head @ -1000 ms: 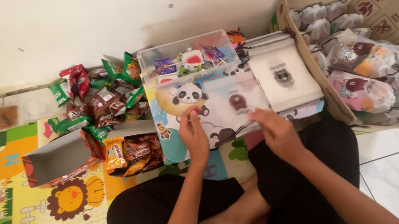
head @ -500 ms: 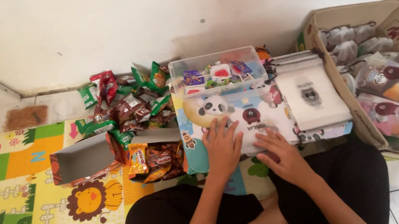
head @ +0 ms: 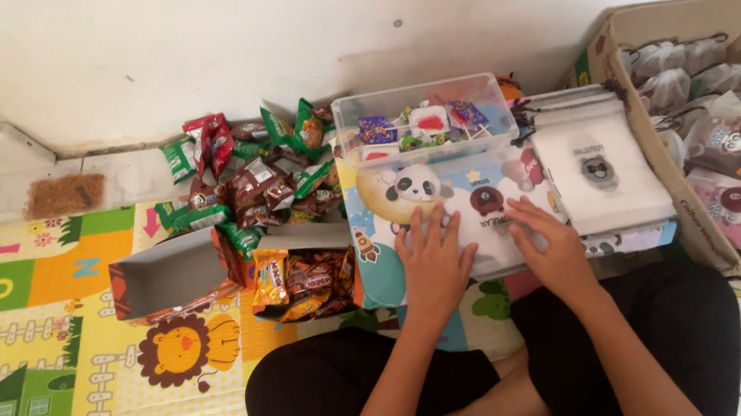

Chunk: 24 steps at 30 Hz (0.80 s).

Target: Packing various snacks and candies into small plastic gift bags while sitting on the floor.

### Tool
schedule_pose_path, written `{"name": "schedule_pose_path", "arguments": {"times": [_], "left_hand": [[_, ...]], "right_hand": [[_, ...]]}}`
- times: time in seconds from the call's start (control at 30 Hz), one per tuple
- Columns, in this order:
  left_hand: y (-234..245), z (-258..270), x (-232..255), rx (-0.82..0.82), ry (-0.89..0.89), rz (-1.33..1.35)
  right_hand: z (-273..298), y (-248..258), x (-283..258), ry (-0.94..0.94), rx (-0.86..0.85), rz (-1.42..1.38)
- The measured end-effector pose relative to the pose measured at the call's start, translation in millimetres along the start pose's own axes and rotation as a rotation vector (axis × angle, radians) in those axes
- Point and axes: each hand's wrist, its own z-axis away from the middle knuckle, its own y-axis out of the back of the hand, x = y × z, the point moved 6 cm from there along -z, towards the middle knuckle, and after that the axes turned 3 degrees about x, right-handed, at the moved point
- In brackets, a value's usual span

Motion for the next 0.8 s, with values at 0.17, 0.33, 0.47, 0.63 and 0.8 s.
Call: {"name": "schedule_pose_path", "arguments": {"times": [0.17, 0.33, 0.47, 0.63, 0.8], "left_hand": [[5.9, -0.4, 3.6, -0.029, -0.005, 0.002], [-5.0, 2.5, 2.2, -0.091, 0.011, -0.053], [-10.0, 5.8, -0.3, -0.043, -0.004, -0.076], [-11.4, 5.4, -0.5, -0.125, 0.019, -0.081], [-18.1, 6.4, -2.6, -0.172, 0.036, -0.077]], "right_hand": [[-20.7, -11.5, 4.2, 0.042, -0.008, 0.027], [-35.2, -53.3, 16.2, -0.068, -0.253, 0.062], [-35.4, -77.1, 30.1, 0.1, -0.303, 0.304], [-48.2, -70.9, 72.2, -0.075, -0.279, 0.407], [-52.1, -65.2, 89.7, -0.133, -0.245, 0.472]]}}
